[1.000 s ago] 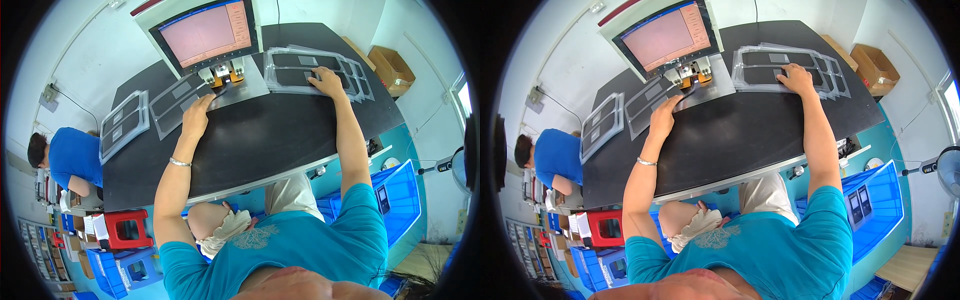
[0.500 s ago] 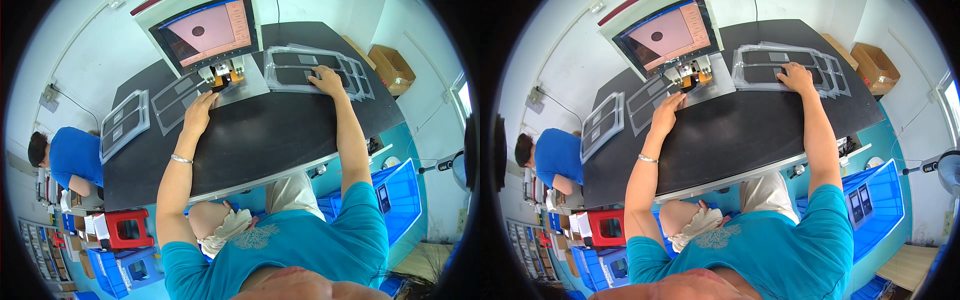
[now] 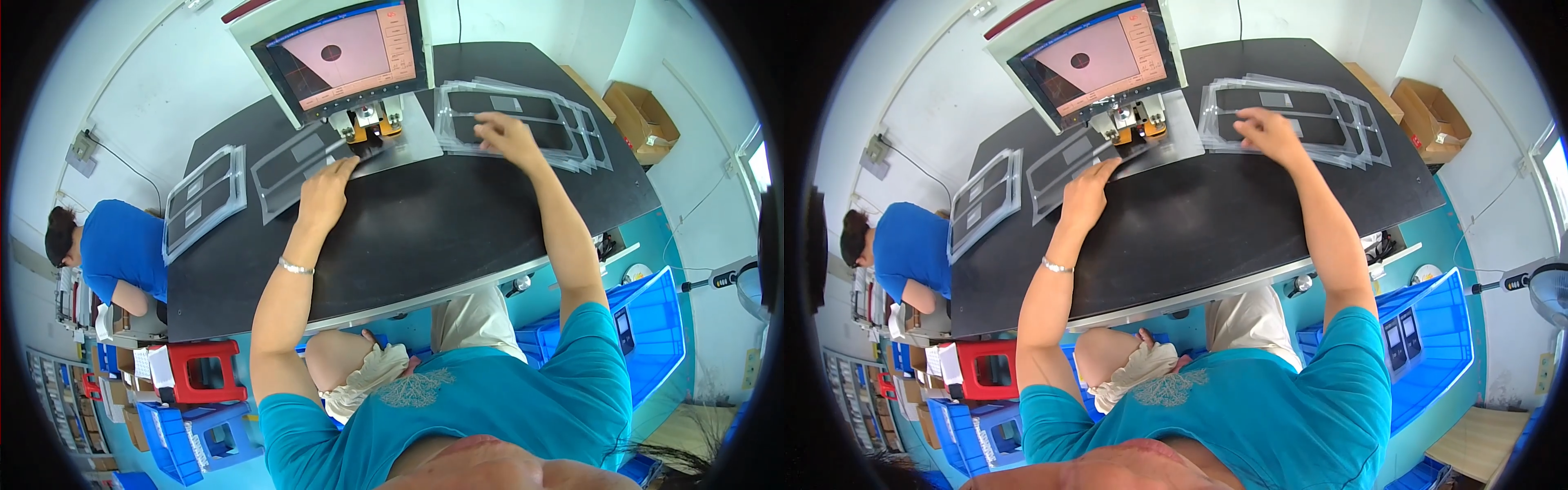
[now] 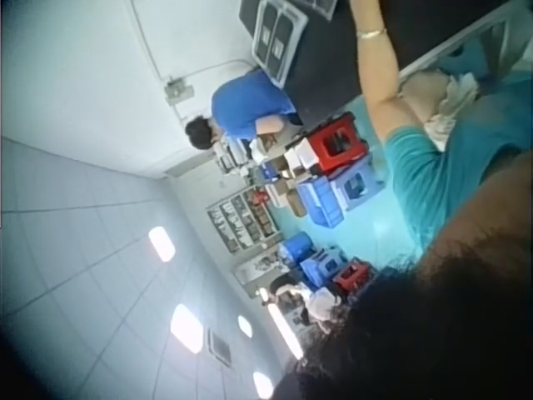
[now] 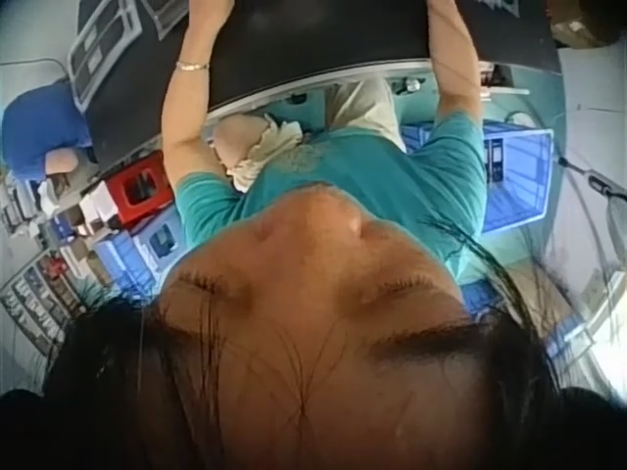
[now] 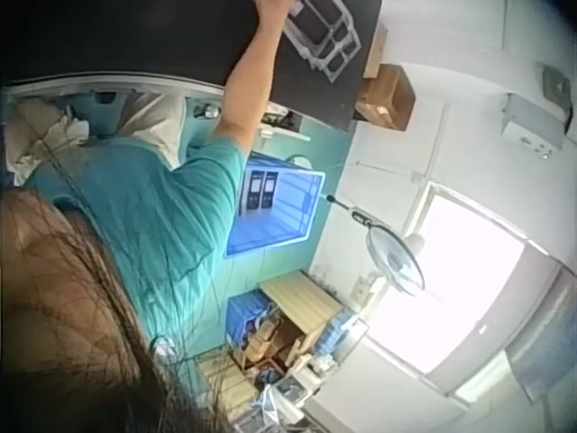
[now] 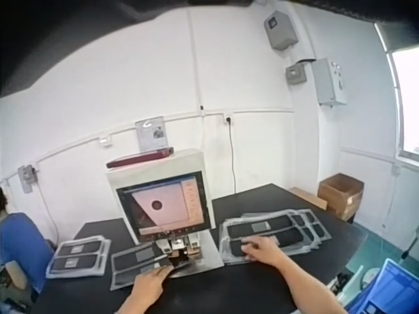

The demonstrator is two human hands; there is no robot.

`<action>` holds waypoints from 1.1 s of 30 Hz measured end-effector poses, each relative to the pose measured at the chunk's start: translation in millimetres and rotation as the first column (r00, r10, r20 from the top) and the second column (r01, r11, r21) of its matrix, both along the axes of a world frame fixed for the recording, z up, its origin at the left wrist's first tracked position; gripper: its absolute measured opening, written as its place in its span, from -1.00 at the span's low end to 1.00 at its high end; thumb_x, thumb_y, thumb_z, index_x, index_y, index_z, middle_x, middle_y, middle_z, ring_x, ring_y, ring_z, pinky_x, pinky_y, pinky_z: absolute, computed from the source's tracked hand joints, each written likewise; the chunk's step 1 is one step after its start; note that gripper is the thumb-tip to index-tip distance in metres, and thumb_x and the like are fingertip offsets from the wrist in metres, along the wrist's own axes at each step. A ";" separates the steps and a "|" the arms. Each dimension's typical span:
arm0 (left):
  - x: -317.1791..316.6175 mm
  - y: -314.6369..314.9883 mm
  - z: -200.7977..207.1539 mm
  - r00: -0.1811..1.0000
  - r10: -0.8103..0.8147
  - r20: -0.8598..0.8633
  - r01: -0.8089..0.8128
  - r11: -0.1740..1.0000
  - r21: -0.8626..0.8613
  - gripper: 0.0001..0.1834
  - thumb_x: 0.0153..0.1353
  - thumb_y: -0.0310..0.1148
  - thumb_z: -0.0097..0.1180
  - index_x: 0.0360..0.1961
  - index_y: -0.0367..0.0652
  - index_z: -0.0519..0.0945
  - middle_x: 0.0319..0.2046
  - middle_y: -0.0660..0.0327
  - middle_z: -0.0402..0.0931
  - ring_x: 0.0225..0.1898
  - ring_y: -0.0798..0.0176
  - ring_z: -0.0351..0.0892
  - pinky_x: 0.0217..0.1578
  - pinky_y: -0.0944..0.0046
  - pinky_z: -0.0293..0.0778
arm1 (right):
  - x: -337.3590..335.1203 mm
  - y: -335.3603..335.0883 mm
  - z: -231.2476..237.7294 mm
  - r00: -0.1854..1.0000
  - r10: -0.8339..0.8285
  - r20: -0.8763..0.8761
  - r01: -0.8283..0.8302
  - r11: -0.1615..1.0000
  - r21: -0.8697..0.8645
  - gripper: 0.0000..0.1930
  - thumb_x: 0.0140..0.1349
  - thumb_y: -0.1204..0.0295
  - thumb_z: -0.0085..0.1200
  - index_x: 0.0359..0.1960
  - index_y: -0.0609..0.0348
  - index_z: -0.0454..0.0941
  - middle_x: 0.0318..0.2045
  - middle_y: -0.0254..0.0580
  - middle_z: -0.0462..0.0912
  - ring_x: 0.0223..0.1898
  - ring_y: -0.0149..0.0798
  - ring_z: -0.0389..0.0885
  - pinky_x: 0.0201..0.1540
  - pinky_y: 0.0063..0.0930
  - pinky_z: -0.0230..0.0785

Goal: Inspecting and testing electronic circuit panels by placing them on a testing apparatus and monitoring the output on a digital screen.

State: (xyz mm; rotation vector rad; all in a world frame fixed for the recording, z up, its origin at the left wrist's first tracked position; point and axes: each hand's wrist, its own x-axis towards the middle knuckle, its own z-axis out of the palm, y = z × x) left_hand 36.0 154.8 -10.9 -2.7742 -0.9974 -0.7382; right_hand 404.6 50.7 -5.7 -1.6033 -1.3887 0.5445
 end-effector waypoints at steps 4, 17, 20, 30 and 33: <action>6.4 -60.4 18.6 0.974 -0.205 0.095 0.203 0.979 0.033 -0.45 0.11 -0.65 -0.05 0.11 0.03 0.59 0.00 0.13 0.63 -0.06 0.00 0.66 -0.12 0.09 0.61 | -47.9 -5.9 14.3 0.895 0.150 -0.420 -0.259 0.941 -0.217 -0.43 0.42 0.05 -0.01 0.25 0.26 0.39 -0.25 -0.10 0.68 -0.33 -0.33 0.72 -0.32 -0.59 0.57; -41.7 21.1 22.7 0.977 0.066 0.203 -0.105 0.977 0.186 -0.64 0.26 -0.30 0.17 0.08 -0.08 0.58 0.06 0.07 0.58 0.13 -0.03 0.51 0.15 0.00 0.41 | 0.9 -16.2 17.1 0.955 -0.056 0.293 0.071 0.997 -0.040 -0.52 0.07 0.47 0.18 0.11 0.26 0.57 -0.08 0.01 0.67 -0.06 -0.13 0.63 0.07 -0.37 0.41; -108.4 79.0 -7.1 0.858 0.479 0.186 -0.514 0.802 0.304 -0.57 0.25 -0.19 0.18 0.12 -0.07 0.55 0.19 -0.01 0.44 0.25 -0.10 0.38 0.20 -0.10 0.31 | 6.7 -17.0 17.1 0.950 -0.100 0.297 0.122 0.991 -0.058 -0.51 0.07 0.45 0.17 0.11 0.25 0.57 -0.01 0.06 0.66 0.03 -0.08 0.61 0.15 -0.34 0.37; -178.1 109.3 -22.9 0.500 0.862 -0.087 -0.865 0.501 -0.016 -0.40 0.35 0.10 -0.05 0.32 0.09 0.40 0.32 -0.05 0.32 0.36 -0.12 0.26 0.30 -0.21 0.19 | 9.1 -15.1 14.6 0.937 -0.140 0.320 0.156 0.987 -0.025 -0.52 0.02 0.44 0.18 0.06 0.20 0.62 -0.07 0.01 0.69 -0.01 -0.03 0.65 0.12 -0.33 0.41; -178.1 107.4 -20.3 0.505 0.863 -0.036 -0.863 0.504 -0.020 -0.46 0.37 0.09 -0.11 0.25 0.08 0.47 0.23 -0.04 0.43 0.27 -0.12 0.38 0.21 -0.19 0.30 | 12.4 -13.2 9.8 0.934 -0.131 0.331 0.139 0.990 0.000 -0.52 0.02 0.44 0.18 0.07 0.19 0.62 -0.08 0.00 0.69 0.00 -0.04 0.64 0.13 -0.32 0.41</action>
